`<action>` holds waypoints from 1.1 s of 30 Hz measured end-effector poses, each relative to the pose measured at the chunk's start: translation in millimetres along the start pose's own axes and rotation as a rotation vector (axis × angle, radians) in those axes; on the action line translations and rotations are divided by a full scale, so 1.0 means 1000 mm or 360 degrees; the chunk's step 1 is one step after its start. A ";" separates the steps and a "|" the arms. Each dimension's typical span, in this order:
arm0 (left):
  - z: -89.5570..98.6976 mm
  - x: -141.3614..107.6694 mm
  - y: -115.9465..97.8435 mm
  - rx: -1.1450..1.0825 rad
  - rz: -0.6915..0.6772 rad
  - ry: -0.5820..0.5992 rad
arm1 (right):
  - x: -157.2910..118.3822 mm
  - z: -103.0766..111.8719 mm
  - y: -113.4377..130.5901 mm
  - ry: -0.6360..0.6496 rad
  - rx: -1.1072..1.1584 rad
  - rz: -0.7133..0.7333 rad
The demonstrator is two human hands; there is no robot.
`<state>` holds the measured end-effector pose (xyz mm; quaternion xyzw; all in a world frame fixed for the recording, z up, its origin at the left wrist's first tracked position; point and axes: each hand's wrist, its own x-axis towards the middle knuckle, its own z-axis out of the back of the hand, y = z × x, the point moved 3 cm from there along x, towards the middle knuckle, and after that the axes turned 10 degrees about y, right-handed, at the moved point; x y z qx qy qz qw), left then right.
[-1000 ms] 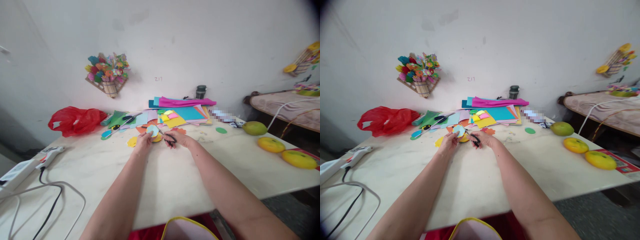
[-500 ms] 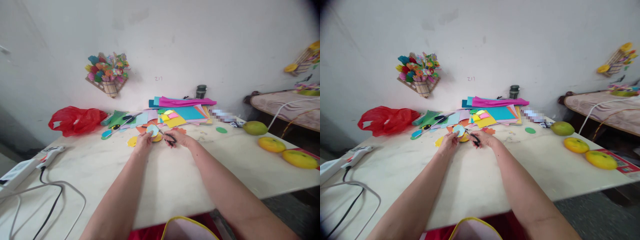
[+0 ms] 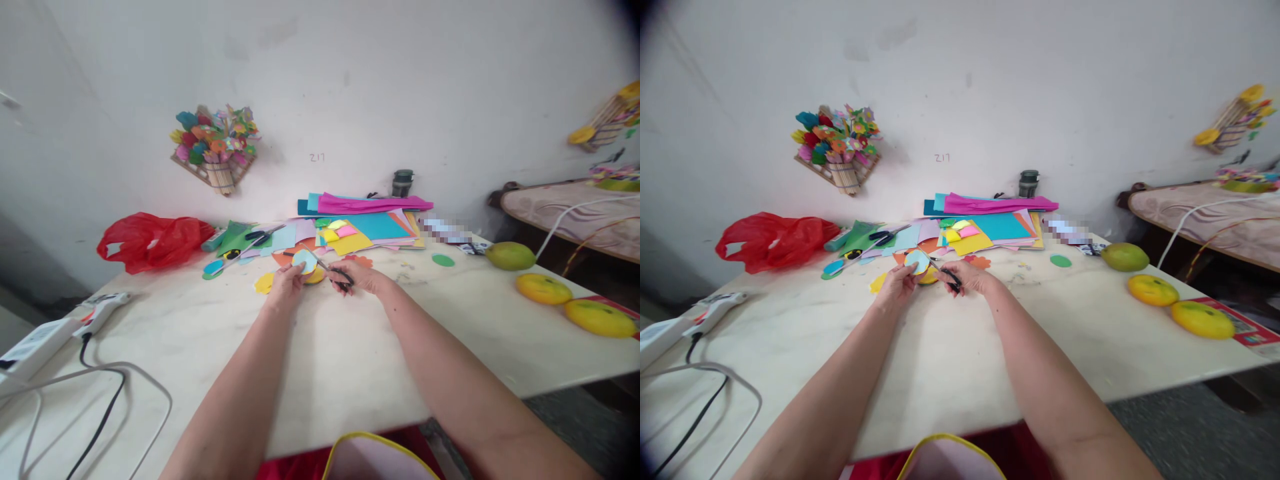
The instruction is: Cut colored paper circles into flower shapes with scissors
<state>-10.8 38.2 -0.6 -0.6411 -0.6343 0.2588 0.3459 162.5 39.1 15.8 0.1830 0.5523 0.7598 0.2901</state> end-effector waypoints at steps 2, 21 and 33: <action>0.001 0.000 0.000 0.0005 0.0008 0.0000 | 0.000 0.001 -0.001 0.0000 -0.0016 0.0010; 0.002 -0.001 -0.001 0.0013 0.0079 0.0024 | -0.002 0.001 0.002 0.0038 -0.0019 -0.0001; 0.003 -0.001 -0.002 0.0058 0.0164 0.0063 | -0.004 0.002 0.002 0.0043 -0.0023 -0.0033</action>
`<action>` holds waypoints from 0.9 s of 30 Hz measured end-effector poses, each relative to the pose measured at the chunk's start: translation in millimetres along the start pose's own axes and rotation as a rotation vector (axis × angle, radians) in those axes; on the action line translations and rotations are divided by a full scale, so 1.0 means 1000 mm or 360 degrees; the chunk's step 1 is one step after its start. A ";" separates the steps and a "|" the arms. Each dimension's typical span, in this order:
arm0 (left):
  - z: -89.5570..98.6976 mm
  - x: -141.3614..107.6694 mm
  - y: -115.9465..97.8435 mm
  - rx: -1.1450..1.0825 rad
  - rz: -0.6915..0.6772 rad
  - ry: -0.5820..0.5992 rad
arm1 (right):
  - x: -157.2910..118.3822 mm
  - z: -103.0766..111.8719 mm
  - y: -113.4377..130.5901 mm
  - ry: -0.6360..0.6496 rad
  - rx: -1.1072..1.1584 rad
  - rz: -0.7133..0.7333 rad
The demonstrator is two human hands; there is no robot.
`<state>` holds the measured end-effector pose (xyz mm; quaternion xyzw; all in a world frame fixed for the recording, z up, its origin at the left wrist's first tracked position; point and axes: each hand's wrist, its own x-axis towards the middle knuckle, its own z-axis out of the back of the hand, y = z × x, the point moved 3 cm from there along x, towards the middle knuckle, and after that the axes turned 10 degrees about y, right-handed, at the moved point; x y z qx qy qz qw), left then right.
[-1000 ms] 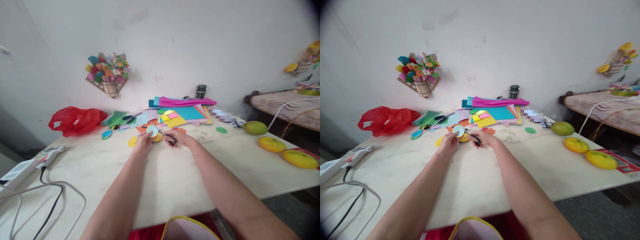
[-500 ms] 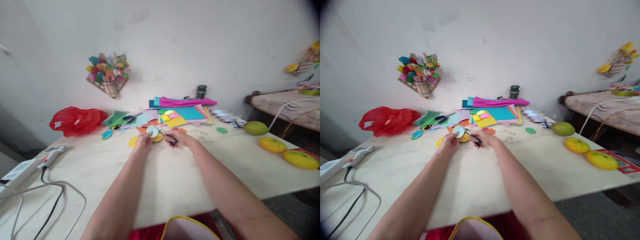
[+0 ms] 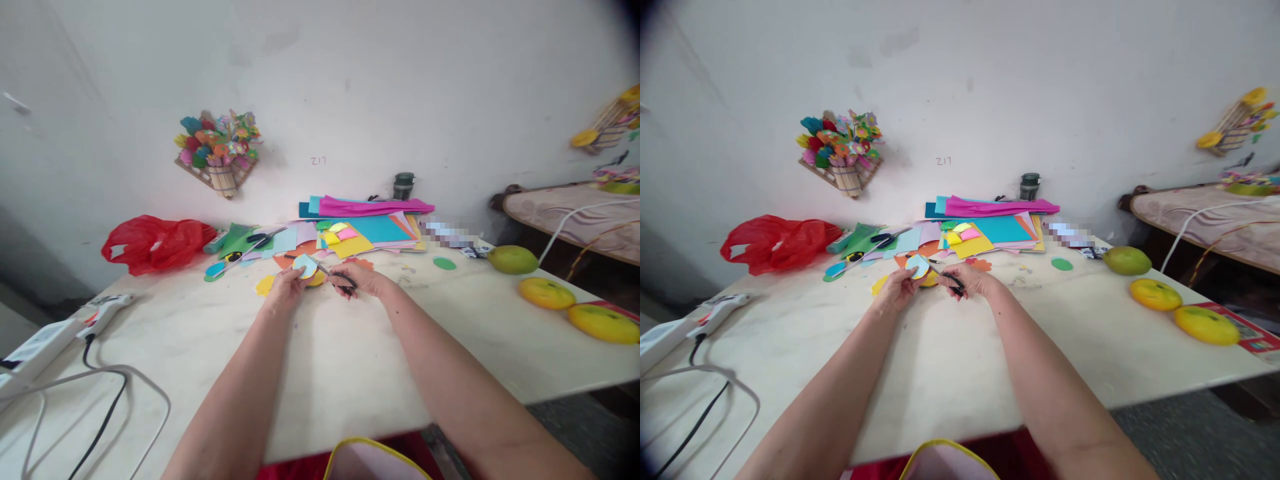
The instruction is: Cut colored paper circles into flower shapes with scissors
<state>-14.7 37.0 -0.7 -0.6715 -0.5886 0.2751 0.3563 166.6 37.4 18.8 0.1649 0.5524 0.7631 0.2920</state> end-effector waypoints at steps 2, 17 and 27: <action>0.000 0.000 0.000 -0.0002 0.0010 0.0001 | -0.001 -0.001 0.002 0.0006 -0.0005 0.0009; -0.002 0.000 0.002 -0.0005 0.0013 0.0010 | 0.001 -0.002 0.000 -0.0006 0.0005 0.0041; -0.001 0.000 0.003 -0.0053 0.0030 -0.0018 | -0.002 -0.003 0.005 -0.0034 -0.0006 0.0044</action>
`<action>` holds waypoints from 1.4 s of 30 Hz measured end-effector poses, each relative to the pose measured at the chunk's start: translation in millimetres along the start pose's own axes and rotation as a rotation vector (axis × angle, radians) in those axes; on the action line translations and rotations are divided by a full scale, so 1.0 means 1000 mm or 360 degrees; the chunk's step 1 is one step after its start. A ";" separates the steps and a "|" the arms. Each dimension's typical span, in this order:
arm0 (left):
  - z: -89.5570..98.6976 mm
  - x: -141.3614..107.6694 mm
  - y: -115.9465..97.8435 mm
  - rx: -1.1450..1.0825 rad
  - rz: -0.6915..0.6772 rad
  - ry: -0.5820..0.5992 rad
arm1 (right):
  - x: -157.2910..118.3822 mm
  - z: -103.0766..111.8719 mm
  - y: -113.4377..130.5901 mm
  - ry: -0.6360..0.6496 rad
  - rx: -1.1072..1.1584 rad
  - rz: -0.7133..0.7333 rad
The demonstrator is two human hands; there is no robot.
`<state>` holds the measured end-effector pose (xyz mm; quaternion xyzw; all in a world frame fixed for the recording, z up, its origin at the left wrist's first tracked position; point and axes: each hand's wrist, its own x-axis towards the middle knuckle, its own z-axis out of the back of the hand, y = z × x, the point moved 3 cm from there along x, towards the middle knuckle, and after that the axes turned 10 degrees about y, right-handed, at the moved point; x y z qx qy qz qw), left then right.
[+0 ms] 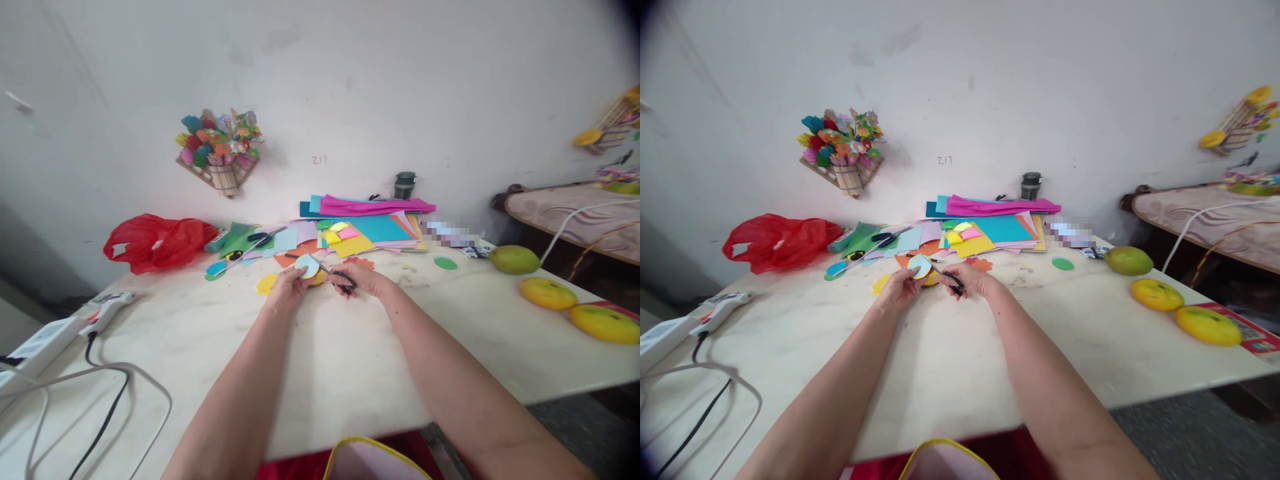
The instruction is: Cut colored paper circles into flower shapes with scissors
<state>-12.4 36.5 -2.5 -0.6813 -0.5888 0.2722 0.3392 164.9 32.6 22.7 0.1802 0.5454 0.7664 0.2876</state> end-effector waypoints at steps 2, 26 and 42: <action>0.000 0.000 0.000 -0.0006 0.0015 -0.0010 | 0.000 0.000 0.001 0.0001 -0.0011 0.0004; -0.002 0.001 0.000 0.0000 0.0003 -0.0037 | 0.004 -0.001 -0.004 -0.0041 0.0029 0.0021; -0.006 -0.003 -0.001 0.0010 -0.0007 -0.0029 | 0.004 0.000 -0.005 -0.0025 0.0127 0.0035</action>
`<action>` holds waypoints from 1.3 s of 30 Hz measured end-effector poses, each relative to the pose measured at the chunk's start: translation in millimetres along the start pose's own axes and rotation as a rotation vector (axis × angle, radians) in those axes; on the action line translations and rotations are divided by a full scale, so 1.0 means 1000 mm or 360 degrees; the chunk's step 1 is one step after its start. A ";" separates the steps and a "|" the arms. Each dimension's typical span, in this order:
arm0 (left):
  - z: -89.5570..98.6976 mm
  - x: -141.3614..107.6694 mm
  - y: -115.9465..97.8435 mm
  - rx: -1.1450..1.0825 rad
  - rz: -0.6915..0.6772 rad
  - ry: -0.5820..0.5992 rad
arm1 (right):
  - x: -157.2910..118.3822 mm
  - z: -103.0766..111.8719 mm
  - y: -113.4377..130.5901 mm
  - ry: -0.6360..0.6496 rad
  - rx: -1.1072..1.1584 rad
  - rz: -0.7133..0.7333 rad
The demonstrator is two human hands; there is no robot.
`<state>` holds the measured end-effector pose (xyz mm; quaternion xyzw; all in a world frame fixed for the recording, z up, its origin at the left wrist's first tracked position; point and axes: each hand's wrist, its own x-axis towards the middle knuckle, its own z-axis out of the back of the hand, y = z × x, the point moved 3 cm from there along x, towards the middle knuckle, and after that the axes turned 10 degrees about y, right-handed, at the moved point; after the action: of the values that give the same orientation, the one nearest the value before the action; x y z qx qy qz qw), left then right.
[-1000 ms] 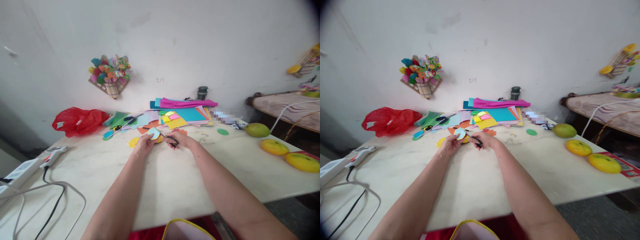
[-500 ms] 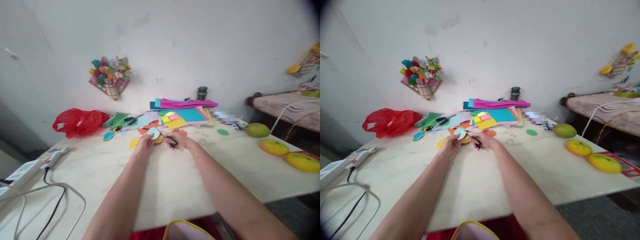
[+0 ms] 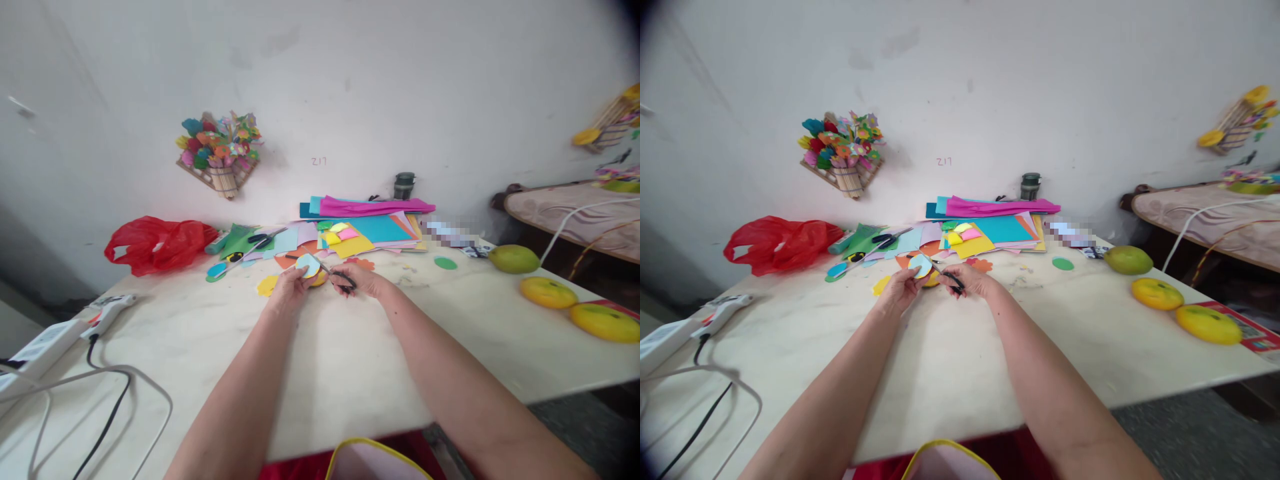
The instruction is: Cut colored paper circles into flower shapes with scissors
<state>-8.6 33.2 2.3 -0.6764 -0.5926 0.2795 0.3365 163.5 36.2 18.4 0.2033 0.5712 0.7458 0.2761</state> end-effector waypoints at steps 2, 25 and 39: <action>-0.001 0.000 0.000 0.0009 -0.0013 0.0005 | -0.001 0.000 0.000 -0.0011 -0.0016 0.0012; -0.011 -0.001 0.001 -0.0062 -0.0174 -0.0123 | 0.011 -0.002 -0.015 -0.0109 0.0317 0.0107; -0.015 -0.001 0.008 0.0063 -0.0254 -0.0225 | 0.009 -0.007 -0.008 -0.0178 0.0292 0.0129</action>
<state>7.7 29.4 5.2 -0.5988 -0.6612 0.3106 0.3284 153.3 38.3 9.0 0.2920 0.6120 0.6884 0.2574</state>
